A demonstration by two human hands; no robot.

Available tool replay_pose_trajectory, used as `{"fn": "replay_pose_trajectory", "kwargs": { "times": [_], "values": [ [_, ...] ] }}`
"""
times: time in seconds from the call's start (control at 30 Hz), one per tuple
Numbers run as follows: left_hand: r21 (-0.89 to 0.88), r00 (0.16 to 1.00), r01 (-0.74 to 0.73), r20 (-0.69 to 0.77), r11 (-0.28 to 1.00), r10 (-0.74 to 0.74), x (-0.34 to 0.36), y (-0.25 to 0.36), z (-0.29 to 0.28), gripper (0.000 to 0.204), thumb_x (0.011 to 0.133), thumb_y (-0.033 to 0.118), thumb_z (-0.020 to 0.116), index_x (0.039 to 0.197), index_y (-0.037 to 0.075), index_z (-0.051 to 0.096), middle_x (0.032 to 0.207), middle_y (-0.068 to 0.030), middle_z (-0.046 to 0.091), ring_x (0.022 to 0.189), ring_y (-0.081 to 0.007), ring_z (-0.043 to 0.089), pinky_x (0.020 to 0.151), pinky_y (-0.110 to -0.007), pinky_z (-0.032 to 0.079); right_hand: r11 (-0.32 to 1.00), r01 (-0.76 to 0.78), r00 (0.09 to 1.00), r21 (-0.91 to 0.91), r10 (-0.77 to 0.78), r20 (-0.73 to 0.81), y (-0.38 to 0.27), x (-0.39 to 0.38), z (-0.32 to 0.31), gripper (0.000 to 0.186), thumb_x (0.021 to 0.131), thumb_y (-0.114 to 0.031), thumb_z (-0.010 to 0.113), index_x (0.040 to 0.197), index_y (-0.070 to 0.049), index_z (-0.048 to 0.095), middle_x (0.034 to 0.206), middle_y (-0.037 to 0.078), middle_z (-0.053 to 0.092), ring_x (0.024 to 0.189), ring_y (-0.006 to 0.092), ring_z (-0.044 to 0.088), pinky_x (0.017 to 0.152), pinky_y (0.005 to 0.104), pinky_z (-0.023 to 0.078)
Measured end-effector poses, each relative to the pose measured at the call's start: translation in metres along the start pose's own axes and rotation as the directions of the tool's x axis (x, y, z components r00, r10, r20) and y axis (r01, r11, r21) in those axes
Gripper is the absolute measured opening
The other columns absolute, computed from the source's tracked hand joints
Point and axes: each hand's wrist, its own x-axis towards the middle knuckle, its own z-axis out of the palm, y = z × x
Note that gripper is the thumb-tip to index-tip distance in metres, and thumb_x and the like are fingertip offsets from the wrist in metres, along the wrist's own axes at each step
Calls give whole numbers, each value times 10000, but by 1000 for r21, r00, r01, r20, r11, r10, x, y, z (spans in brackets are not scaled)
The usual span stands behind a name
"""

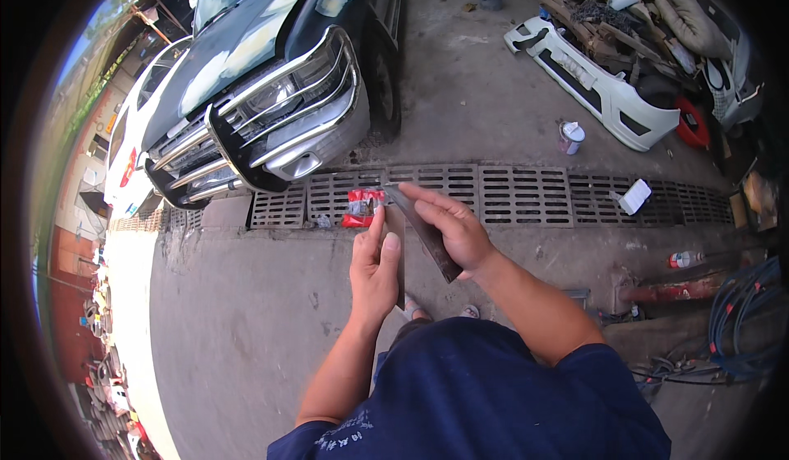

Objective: The person sands a white filler patch on the hood of a dark-colored SUV using a sanding block. After sanding, they inspect the surface by hand and then rub the sandpaper against a metal bar to clean it.

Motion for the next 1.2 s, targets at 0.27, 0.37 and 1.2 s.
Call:
{"fn": "replay_pose_trajectory", "kwargs": {
  "times": [0.27,0.37,1.2],
  "values": [
    [438,979,-158,-44,885,197,3,5,-12,552,876,144,658,1385,41,472,954,-75,503,863,-172,477,806,-274,425,975,125,985,-184,-143,-92,33,-18,-20,362,973,-126,509,1325,-49,542,1180,44,612,1047,85,553,957,236,410],
    [264,967,-253,30,931,254,7,0,-20,572,901,184,636,1416,43,429,963,-71,520,819,-178,478,754,-256,422,988,148,978,31,-142,-152,-15,10,-15,373,991,-156,476,1353,-67,507,970,-10,642,778,44,562,655,175,450],
    [-776,950,301,296,554,-101,16,12,-15,633,995,393,408,1504,75,204,1444,-132,392,1294,-239,420,1072,-380,350,611,240,971,-754,-136,198,24,-29,-14,295,937,-124,544,1205,-41,636,1024,150,702,941,179,671,838,297,503]
  ]
}}
